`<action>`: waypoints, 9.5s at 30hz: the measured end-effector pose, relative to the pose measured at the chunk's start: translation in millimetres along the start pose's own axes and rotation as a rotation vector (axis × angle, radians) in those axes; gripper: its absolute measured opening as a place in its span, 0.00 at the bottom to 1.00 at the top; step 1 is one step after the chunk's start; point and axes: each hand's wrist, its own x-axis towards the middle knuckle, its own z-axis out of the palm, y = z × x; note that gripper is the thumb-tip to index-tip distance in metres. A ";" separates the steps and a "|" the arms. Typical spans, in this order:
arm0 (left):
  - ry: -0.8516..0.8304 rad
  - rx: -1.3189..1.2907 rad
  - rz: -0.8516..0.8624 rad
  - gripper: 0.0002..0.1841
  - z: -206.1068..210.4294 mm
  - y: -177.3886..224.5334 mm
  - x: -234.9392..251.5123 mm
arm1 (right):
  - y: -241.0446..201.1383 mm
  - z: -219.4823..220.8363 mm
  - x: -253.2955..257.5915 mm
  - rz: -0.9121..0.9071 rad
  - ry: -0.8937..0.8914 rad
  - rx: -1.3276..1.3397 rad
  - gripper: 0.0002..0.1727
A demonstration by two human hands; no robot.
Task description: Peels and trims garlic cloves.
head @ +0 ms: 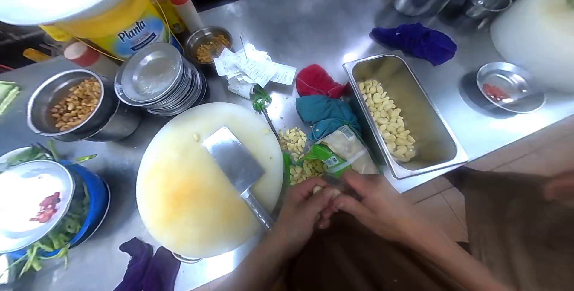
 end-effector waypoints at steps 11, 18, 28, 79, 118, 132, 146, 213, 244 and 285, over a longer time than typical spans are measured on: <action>0.103 -0.016 -0.074 0.10 -4.7 3.0 2.3 | 4.6 18.4 5.9 -0.001 -0.027 -0.009 0.32; 0.581 -0.311 0.090 0.13 -2.8 -1.6 16.3 | -6.1 23.0 24.8 0.167 -0.021 0.117 0.30; 0.577 -0.694 0.120 0.35 -19.0 6.5 5.9 | 6.4 8.8 111.3 0.463 -0.505 0.033 0.42; 0.472 -0.402 -0.064 0.13 -16.4 13.7 13.1 | 14.5 35.0 58.4 -0.151 -0.072 -0.033 0.27; 0.544 -0.603 0.000 0.23 -9.3 9.0 26.9 | 6.9 41.4 59.8 0.035 -0.074 0.053 0.23; 0.364 -0.356 -0.213 0.05 -18.1 7.3 10.2 | 15.3 26.1 50.3 -0.292 0.050 -0.058 0.15; -0.030 0.081 0.343 0.10 -34.1 16.9 10.6 | -6.9 0.9 43.2 0.026 -0.215 0.296 0.28; 0.190 -0.146 0.298 0.14 4.2 -5.5 16.6 | -19.0 11.0 15.1 0.295 0.111 1.096 0.08; -0.095 0.500 0.572 0.11 14.3 9.7 -10.9 | -18.7 5.9 -18.0 -0.177 0.248 0.239 0.28; 0.367 -0.721 0.033 0.22 -17.8 6.5 16.8 | -18.0 39.1 62.5 0.001 -0.029 -0.068 0.21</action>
